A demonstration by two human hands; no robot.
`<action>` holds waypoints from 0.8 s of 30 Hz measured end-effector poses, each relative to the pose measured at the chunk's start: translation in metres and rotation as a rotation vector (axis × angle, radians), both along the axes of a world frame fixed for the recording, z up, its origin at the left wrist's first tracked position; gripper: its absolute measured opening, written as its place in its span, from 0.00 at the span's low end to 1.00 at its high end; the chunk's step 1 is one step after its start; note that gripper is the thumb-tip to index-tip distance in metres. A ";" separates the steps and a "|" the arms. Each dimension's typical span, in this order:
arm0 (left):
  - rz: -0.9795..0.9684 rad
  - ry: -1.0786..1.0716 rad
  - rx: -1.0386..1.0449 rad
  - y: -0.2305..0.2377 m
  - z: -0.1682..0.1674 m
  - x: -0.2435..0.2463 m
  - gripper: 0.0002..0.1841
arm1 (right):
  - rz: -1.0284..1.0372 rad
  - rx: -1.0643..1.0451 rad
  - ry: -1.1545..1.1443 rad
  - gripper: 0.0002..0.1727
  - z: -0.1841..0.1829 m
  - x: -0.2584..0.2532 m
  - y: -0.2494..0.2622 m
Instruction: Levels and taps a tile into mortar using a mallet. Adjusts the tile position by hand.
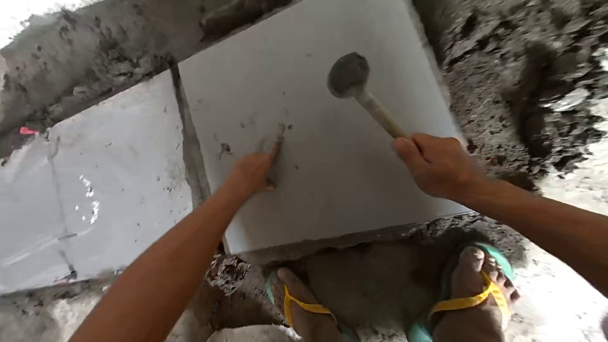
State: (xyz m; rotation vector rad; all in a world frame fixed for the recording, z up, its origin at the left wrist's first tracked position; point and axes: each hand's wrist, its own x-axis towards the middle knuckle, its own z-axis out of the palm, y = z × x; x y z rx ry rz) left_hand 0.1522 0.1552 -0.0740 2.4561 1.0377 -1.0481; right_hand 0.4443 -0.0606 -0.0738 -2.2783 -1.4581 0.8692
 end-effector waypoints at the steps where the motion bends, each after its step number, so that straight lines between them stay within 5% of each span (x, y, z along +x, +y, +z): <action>1: 0.031 0.053 0.033 0.007 0.000 -0.028 0.62 | 0.075 -0.030 -0.001 0.31 0.000 -0.008 -0.012; 4: 0.122 0.099 0.088 0.018 -0.008 -0.075 0.60 | 0.329 -0.220 -0.006 0.30 -0.001 -0.027 -0.027; 9: 0.071 0.095 0.111 0.008 -0.005 -0.065 0.59 | 0.602 -0.281 0.013 0.34 -0.007 -0.087 -0.035; 14: 0.071 0.091 0.113 0.011 -0.007 -0.064 0.62 | 0.646 -0.191 0.008 0.35 -0.008 -0.136 -0.024; 17: 0.061 0.079 0.107 0.009 -0.004 -0.064 0.63 | 0.698 -0.494 0.079 0.38 -0.002 -0.155 -0.010; 24: 0.093 0.058 0.102 0.007 -0.004 -0.065 0.60 | 0.748 -0.519 0.100 0.40 0.001 -0.169 -0.007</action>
